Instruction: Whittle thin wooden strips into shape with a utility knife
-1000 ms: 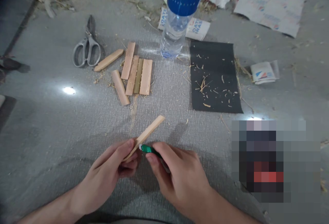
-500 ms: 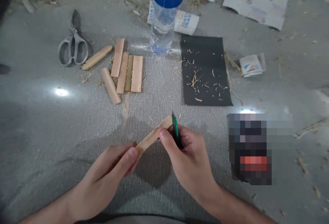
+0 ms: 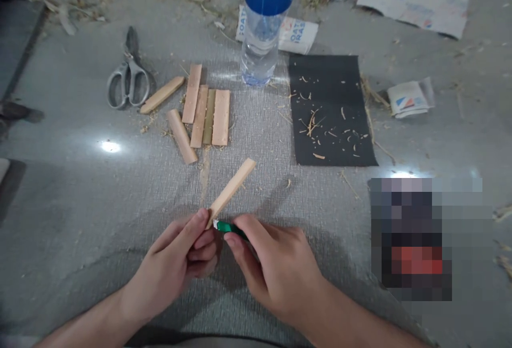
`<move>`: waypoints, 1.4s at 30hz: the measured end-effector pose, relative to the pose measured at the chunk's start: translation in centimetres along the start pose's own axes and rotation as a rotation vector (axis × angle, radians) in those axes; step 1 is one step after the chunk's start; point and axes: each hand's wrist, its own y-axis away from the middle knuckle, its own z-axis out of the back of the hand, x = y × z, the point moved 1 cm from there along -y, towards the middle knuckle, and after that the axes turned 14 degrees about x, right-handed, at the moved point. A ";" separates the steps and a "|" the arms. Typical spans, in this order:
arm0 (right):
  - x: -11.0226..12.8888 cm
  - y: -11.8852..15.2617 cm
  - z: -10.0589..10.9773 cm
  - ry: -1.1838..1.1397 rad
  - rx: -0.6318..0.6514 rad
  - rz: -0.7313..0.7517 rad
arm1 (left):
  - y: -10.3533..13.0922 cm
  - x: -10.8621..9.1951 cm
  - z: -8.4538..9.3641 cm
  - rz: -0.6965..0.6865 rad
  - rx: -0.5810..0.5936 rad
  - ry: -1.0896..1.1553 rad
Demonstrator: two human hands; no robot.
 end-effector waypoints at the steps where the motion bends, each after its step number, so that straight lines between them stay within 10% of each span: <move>1: -0.1 0.0 -0.1 0.001 0.007 -0.003 | 0.0 0.0 0.0 0.002 0.018 -0.004; 25: -0.3 -0.3 0.1 -0.107 0.038 -0.029 | 0.2 0.9 0.5 0.002 0.117 0.012; 31: -1.6 -0.9 2.4 -0.121 -0.242 -0.266 | 1.0 1.9 -0.5 0.097 0.271 0.052; 42: 0.1 0.2 1.9 -0.076 -0.151 -0.125 | 0.7 1.2 0.2 -0.026 0.126 0.057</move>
